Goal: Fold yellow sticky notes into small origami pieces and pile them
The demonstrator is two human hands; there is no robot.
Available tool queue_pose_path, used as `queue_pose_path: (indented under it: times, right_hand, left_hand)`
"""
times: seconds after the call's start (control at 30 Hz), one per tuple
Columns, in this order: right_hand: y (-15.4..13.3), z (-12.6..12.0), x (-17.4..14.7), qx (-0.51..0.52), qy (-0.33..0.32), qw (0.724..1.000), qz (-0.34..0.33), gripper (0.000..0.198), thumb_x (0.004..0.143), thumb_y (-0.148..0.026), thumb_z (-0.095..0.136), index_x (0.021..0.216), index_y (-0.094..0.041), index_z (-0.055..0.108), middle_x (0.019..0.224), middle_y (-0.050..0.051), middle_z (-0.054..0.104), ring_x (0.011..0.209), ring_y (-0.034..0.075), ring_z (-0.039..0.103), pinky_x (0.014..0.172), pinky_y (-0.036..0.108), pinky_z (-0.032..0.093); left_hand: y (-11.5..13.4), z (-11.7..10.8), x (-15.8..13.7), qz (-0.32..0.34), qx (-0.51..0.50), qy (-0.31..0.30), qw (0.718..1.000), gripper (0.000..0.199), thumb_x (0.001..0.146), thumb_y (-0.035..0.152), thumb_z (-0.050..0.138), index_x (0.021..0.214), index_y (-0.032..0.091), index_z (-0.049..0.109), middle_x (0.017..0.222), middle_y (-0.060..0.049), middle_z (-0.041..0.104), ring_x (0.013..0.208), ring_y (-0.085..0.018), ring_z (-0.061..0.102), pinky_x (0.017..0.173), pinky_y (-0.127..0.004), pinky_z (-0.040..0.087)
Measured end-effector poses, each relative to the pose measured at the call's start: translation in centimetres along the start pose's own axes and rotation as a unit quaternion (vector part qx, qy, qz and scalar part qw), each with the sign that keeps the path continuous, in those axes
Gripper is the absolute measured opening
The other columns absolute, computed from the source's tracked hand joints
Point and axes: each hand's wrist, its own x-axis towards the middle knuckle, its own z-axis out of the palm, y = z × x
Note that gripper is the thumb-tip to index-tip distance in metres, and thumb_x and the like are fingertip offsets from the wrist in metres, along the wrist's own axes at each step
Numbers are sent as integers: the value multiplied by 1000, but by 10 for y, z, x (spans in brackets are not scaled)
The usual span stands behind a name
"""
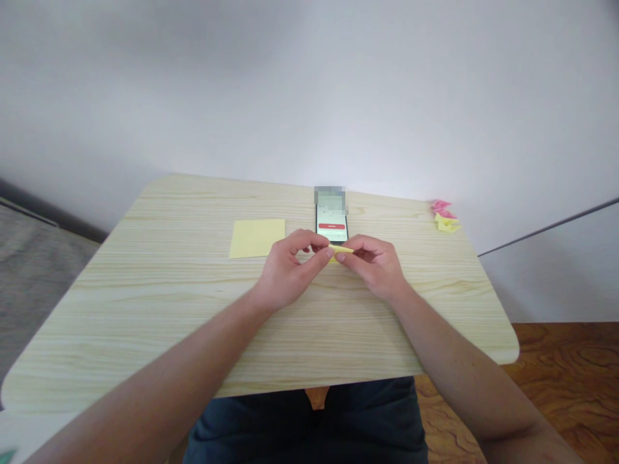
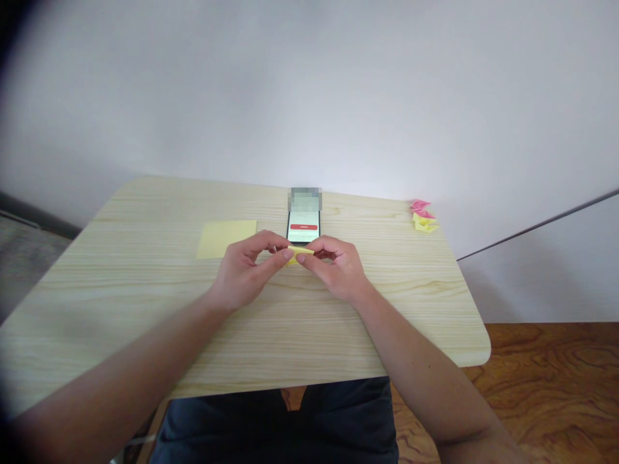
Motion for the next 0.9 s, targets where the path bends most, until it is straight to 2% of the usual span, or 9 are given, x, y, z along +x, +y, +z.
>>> queue_pose_path:
  times: [0.4,0.57,0.73,0.83,0.9]
  right_hand:
    - [4,0,-1,-9,-11,1000,4,15,85,-37,78,90,-23,75,83,1,71,73,15,61,67,29,48]
    - [1,-1,-1,-31,-12,999,-18,13,85,-35,77,84,-22,74,81,1,70,73,15,61,68,30,48]
    - [-3,0,-3,-51,-30,998,10,16,85,-34,77,78,-21,71,73,0,66,67,14,57,63,29,45]
    - [-3,0,-1,-4,-12,999,34,19,84,-37,79,79,-21,71,69,-1,66,62,12,55,58,27,44]
    - [-1,-1,1,33,15,998,43,20,82,-39,81,81,-21,72,70,-1,68,62,12,58,59,27,47]
  left_hand:
    - [2,-1,1,-1,-10,-25,1000,13,89,31,72,87,19,74,87,-4,71,86,-18,63,80,-32,47]
    - [3,-1,2,-7,-16,-44,999,13,90,31,71,86,19,74,88,-4,70,88,-19,62,81,-33,47]
    - [5,-1,2,-43,-26,-80,996,16,91,33,69,84,19,73,87,-3,69,84,-17,61,76,-31,45]
    - [2,0,2,-61,-78,-68,993,17,91,36,69,99,21,73,91,-3,72,86,-17,64,78,-31,46]
    - [0,1,3,-77,-129,-64,987,26,90,36,71,112,23,69,94,-3,74,87,-18,66,78,-31,48]
